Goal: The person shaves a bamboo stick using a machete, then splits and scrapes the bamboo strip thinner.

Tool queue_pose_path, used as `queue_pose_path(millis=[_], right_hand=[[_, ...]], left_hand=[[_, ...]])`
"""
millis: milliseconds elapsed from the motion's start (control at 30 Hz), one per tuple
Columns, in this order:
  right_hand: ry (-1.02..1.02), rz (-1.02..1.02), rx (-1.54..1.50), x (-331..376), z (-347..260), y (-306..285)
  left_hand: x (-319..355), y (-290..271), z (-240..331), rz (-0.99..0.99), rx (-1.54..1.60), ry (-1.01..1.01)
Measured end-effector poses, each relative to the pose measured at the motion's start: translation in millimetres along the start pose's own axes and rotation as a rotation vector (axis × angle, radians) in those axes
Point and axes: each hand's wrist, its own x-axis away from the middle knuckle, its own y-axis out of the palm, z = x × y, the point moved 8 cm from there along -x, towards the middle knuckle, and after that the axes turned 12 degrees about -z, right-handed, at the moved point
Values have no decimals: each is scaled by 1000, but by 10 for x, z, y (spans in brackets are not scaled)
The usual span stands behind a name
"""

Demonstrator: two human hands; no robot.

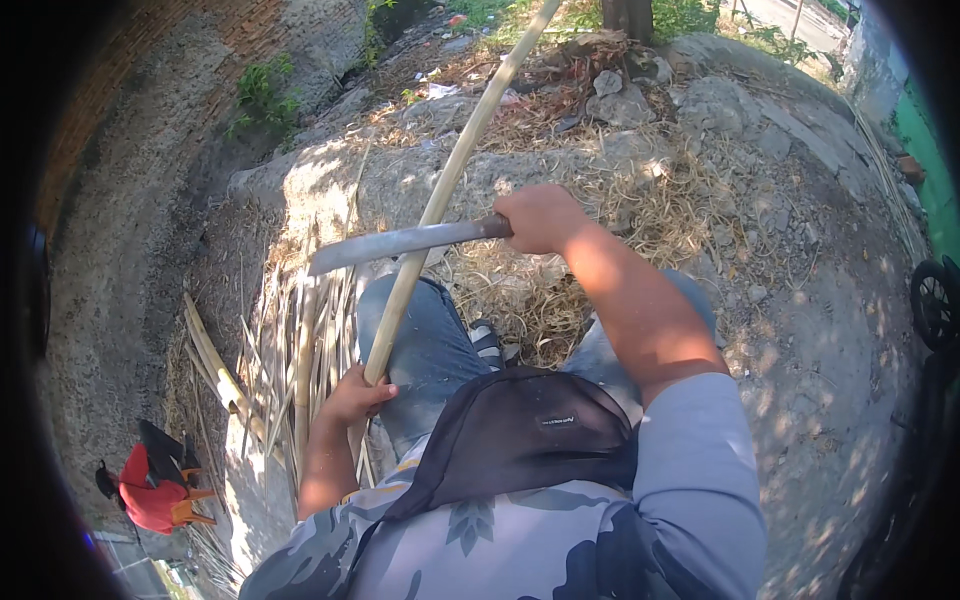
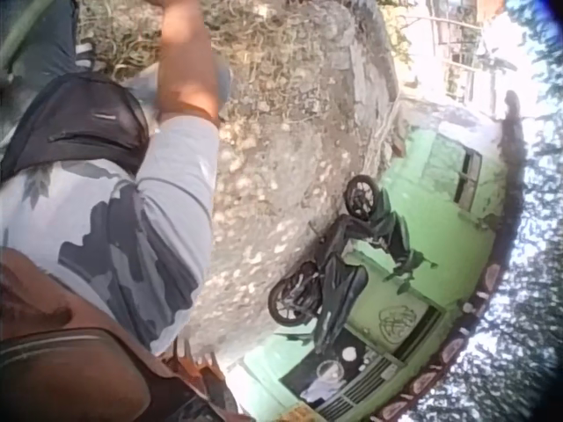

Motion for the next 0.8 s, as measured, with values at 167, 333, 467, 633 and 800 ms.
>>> queue_pose_path(millis=[167,333,467,633,800], right_hand=[[383,43,-361,110,743,-101],[112,25,-120,11,90,-57],[-171,17,69,7,-513,-1],[-15,66,-5,-50,192,0],[38,137,-67,45,85,58]], left_hand=[[46,102,129,33,49,-13],[-6,15,45,16,36,-53],[34,-7,7,55,-16,-64],[-78,8,24,28,-58,-11],[-41,6,-17,30,27,6]])
